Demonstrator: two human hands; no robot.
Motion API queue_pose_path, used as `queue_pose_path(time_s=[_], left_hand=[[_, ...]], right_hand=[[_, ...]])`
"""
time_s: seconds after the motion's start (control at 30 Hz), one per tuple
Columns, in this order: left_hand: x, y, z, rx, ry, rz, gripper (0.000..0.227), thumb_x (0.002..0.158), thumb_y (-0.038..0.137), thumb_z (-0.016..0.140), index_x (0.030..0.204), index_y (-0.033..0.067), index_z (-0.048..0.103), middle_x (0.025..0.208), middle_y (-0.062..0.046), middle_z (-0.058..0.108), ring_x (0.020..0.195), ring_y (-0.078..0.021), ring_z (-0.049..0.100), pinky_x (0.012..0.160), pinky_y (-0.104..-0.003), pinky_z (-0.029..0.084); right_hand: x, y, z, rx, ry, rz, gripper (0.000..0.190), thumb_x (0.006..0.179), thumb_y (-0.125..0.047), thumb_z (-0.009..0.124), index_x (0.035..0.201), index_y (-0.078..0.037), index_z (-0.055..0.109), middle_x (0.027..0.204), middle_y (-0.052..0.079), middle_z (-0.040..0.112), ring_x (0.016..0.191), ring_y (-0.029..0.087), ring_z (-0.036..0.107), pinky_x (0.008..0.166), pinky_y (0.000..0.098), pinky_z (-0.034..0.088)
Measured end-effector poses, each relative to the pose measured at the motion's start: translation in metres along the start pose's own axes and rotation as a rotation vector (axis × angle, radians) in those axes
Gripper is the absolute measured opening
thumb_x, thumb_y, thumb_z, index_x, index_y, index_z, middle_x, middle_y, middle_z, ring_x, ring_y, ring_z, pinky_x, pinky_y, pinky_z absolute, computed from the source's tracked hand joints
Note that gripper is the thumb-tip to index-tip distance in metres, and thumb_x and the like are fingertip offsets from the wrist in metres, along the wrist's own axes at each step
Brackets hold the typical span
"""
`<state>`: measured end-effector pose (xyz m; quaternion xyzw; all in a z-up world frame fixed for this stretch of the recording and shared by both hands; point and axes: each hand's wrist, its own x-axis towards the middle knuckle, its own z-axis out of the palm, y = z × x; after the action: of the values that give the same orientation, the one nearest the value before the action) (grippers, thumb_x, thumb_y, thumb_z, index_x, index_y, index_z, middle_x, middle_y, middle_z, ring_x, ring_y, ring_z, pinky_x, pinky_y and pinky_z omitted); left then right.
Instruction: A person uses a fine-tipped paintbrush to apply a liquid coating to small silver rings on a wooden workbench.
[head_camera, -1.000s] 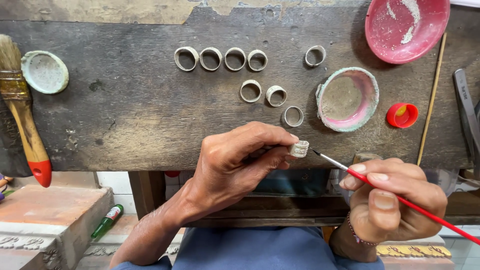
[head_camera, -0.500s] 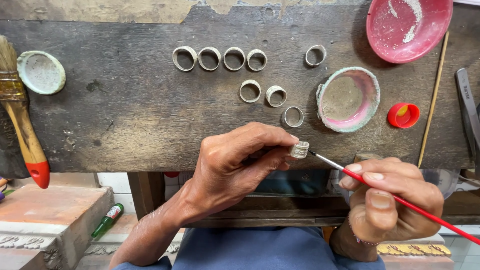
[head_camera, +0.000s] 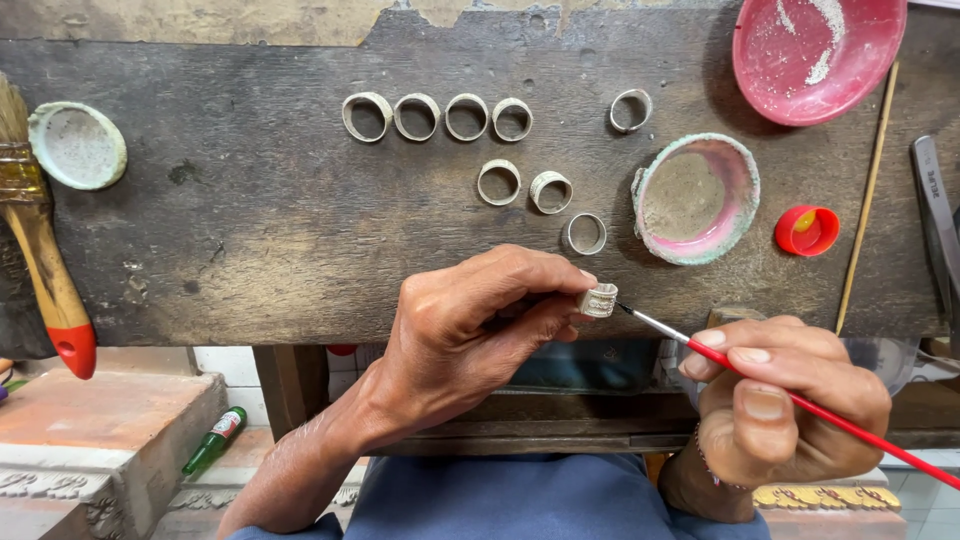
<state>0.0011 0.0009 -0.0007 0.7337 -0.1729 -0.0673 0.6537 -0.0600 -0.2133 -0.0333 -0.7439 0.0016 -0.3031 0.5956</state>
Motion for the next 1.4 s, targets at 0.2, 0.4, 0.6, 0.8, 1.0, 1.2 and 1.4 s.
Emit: queue_pose_path(time_s=[0.2, 0.4, 0.6, 0.8, 1.0, 1.2, 1.4], left_hand=[[0.0, 0.001, 0.0, -0.002, 0.005, -0.005, 0.01, 0.101, 0.0, 0.067, 0.111, 0.0033, 0.067, 0.101, -0.01, 0.073, 0.079, -0.0137, 0.075, 0.079, -0.022, 0.062], [-0.001, 0.001, 0.001, 0.003, 0.017, -0.01, 0.012, 0.1, 0.0, 0.068, 0.111, 0.0033, 0.067, 0.102, -0.01, 0.072, 0.078, -0.013, 0.074, 0.079, -0.022, 0.063], [-0.004, -0.004, 0.001, 0.033, 0.022, 0.035, 0.016, 0.099, 0.0, 0.072, 0.113, 0.0045, 0.066, 0.107, -0.011, 0.072, 0.091, -0.0166, 0.072, 0.083, -0.025, 0.06], [-0.003, -0.001, 0.0, 0.019, 0.042, 0.038, 0.014, 0.097, 0.0, 0.073, 0.108, 0.0031, 0.064, 0.105, -0.011, 0.068, 0.085, -0.0149, 0.068, 0.075, -0.023, 0.063], [-0.002, 0.0, 0.0, 0.002, 0.022, 0.027, 0.01, 0.098, 0.001, 0.072, 0.103, 0.0028, 0.063, 0.1, -0.01, 0.063, 0.078, -0.0125, 0.066, 0.072, -0.021, 0.061], [-0.003, -0.001, 0.0, 0.008, 0.015, 0.038, 0.009, 0.099, 0.003, 0.071, 0.103, 0.0041, 0.063, 0.097, -0.008, 0.062, 0.079, -0.0128, 0.064, 0.073, -0.022, 0.06], [-0.001, 0.002, 0.0, -0.036, 0.037, 0.021, 0.009, 0.097, 0.003, 0.072, 0.101, 0.0028, 0.064, 0.097, -0.01, 0.064, 0.059, -0.0117, 0.071, 0.061, -0.019, 0.061]], right_hand=[[0.001, 0.002, -0.001, -0.009, -0.01, -0.022, 0.017, 0.099, -0.021, 0.06, 0.098, -0.004, 0.055, 0.081, 0.02, 0.061, 0.055, 0.019, 0.058, 0.055, 0.0265, 0.049], [0.002, 0.007, -0.002, -0.002, 0.009, -0.049, 0.02, 0.102, -0.023, 0.059, 0.099, -0.006, 0.051, 0.078, 0.018, 0.056, 0.052, 0.02, 0.055, 0.051, 0.0268, 0.045], [0.002, 0.007, -0.001, 0.001, 0.003, -0.062, 0.019, 0.101, -0.022, 0.059, 0.098, -0.005, 0.051, 0.081, 0.02, 0.058, 0.05, 0.021, 0.053, 0.049, 0.0273, 0.045], [0.001, 0.009, -0.001, 0.011, 0.009, -0.086, 0.019, 0.098, -0.02, 0.06, 0.097, -0.004, 0.051, 0.078, 0.02, 0.056, 0.052, 0.022, 0.053, 0.049, 0.0285, 0.046], [0.0, 0.008, -0.003, 0.008, -0.028, -0.072, 0.018, 0.099, -0.02, 0.061, 0.099, -0.004, 0.052, 0.082, 0.022, 0.057, 0.053, 0.023, 0.053, 0.051, 0.0295, 0.048], [0.001, 0.008, -0.001, -0.014, -0.008, -0.071, 0.017, 0.101, -0.021, 0.058, 0.1, -0.005, 0.05, 0.08, 0.021, 0.056, 0.05, 0.022, 0.052, 0.051, 0.0269, 0.044], [0.016, -0.003, 0.005, -0.105, 0.006, 0.073, 0.023, 0.102, -0.022, 0.056, 0.102, 0.0, 0.05, 0.075, 0.024, 0.05, 0.049, 0.025, 0.049, 0.047, 0.0315, 0.045]])
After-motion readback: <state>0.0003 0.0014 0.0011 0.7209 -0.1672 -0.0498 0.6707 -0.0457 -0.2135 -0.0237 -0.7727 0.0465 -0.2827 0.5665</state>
